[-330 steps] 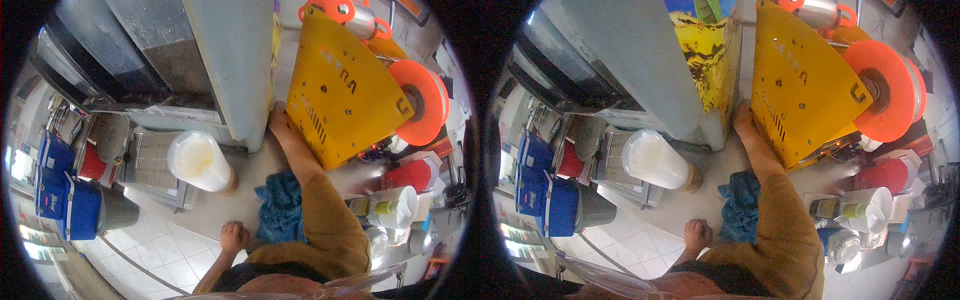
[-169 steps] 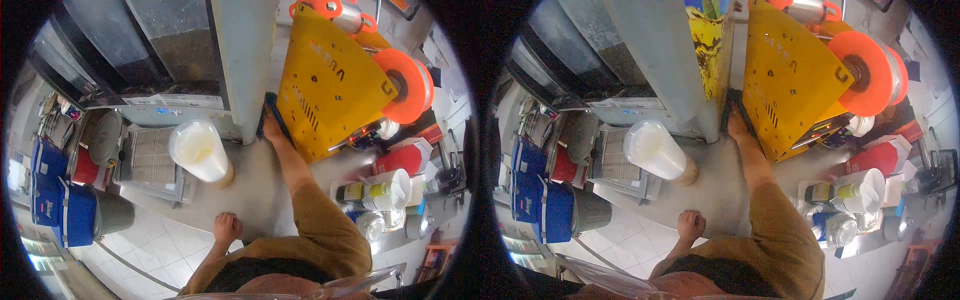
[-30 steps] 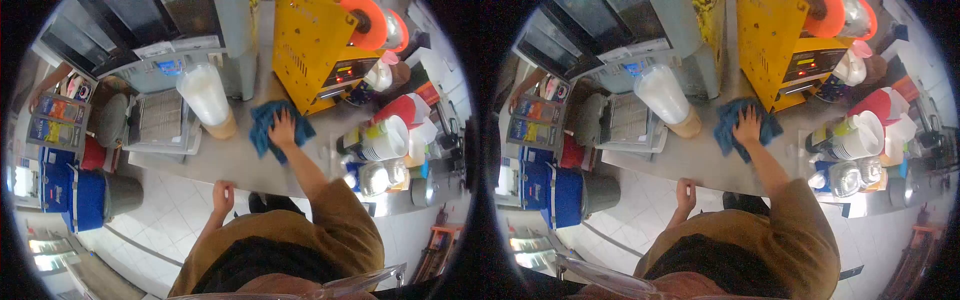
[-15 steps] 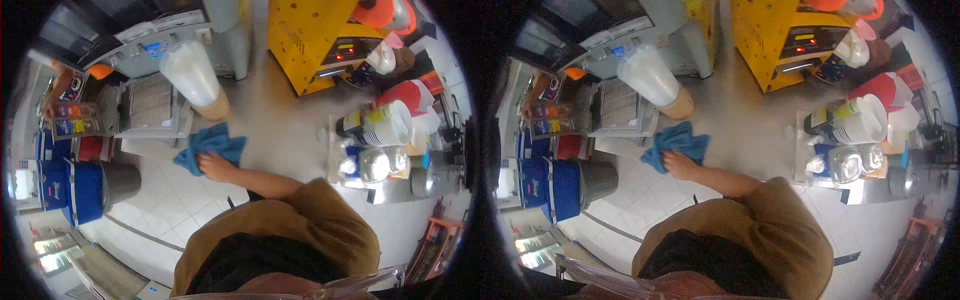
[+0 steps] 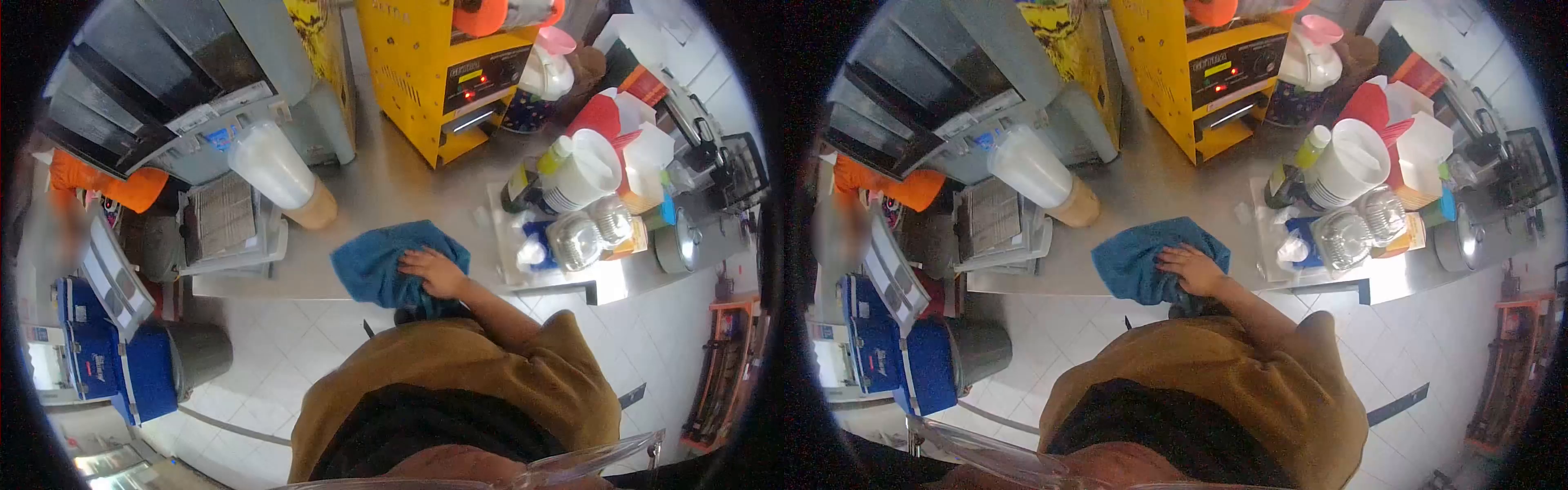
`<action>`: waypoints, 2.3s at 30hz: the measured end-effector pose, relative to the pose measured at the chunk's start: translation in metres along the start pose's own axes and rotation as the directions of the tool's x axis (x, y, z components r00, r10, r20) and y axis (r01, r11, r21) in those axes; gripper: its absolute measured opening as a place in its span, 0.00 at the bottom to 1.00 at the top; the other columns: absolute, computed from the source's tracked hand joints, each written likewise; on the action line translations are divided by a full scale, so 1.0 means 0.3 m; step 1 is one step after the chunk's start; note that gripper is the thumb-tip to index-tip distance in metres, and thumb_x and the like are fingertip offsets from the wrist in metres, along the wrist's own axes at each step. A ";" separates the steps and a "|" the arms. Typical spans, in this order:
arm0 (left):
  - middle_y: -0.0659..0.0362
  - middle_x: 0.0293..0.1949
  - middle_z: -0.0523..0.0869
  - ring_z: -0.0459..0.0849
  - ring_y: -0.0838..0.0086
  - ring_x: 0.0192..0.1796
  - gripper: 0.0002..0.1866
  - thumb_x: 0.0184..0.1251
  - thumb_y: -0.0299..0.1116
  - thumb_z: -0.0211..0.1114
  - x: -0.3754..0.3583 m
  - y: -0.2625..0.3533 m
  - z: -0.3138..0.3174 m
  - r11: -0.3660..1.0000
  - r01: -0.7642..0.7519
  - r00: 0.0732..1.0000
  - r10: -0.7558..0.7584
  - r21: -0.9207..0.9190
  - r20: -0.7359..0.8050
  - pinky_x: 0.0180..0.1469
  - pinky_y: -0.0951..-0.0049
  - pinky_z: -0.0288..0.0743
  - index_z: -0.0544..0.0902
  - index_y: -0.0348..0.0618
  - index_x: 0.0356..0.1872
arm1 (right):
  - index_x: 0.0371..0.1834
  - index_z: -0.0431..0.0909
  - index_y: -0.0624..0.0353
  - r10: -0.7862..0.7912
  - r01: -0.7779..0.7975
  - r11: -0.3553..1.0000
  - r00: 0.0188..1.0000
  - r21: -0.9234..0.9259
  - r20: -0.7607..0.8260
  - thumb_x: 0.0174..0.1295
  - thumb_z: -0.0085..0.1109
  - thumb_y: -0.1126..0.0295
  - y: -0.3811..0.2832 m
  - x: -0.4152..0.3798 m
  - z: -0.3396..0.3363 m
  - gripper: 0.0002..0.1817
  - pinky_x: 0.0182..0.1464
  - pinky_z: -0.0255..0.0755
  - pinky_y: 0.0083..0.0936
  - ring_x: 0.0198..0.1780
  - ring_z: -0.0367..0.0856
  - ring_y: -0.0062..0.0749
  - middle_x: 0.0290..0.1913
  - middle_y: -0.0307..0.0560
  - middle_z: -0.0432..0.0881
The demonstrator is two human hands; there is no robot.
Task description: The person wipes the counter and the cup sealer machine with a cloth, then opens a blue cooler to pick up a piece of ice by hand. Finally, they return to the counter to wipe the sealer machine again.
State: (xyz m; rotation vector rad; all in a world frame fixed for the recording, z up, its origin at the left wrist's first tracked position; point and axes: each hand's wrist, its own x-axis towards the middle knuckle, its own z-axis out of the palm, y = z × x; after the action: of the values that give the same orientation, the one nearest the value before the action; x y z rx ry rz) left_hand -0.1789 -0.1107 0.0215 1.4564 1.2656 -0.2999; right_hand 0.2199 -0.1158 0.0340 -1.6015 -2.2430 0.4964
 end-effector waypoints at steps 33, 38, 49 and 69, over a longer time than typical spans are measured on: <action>0.39 0.61 0.55 0.53 0.49 0.65 0.51 0.42 0.41 0.79 0.761 1.519 0.031 0.629 -0.409 0.180 0.765 0.661 -0.618 0.62 0.47 0.47 0.52 0.31 0.60 | 0.46 0.78 0.66 0.601 -0.344 0.641 -0.330 0.686 -0.728 0.53 0.55 0.79 0.849 0.305 -0.444 0.16 0.50 0.71 0.39 0.46 0.79 0.54 0.43 0.58 0.80; 0.38 0.60 0.56 0.52 0.49 0.65 0.50 0.40 0.41 0.80 0.749 1.491 0.001 0.678 -0.425 0.280 0.729 0.600 -0.625 0.62 0.48 0.46 0.53 0.31 0.58 | 0.42 0.80 0.66 0.549 -0.412 0.653 -0.319 0.635 -0.772 0.55 0.57 0.78 0.900 0.295 -0.431 0.10 0.49 0.73 0.35 0.45 0.81 0.49 0.41 0.58 0.83; 0.44 0.60 0.60 0.57 0.51 0.63 0.44 0.41 0.39 0.79 0.690 1.458 -0.078 0.662 -0.325 0.291 0.749 0.675 -0.595 0.61 0.51 0.48 0.62 0.31 0.58 | 0.38 0.79 0.64 0.619 -0.433 0.654 -0.166 0.620 -0.768 0.56 0.59 0.76 0.776 0.269 -0.440 0.08 0.45 0.74 0.34 0.40 0.83 0.47 0.35 0.55 0.83; 0.46 0.30 0.84 0.83 0.49 0.35 0.08 0.56 0.32 0.65 0.744 1.245 -0.252 0.688 -0.279 0.198 0.724 0.670 -0.661 0.39 0.50 0.71 0.80 0.37 0.27 | 0.33 0.79 0.62 0.607 -0.428 0.766 0.236 0.480 -0.758 0.58 0.56 0.77 0.482 0.201 -0.340 0.03 0.39 0.73 0.42 0.37 0.80 0.57 0.33 0.58 0.81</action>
State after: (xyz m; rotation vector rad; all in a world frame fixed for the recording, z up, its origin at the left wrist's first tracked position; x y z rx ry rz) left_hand 0.1759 0.1444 0.0852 2.5231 1.4269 0.9586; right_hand 0.3689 -0.0059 0.0606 -1.8543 -0.7780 -0.0796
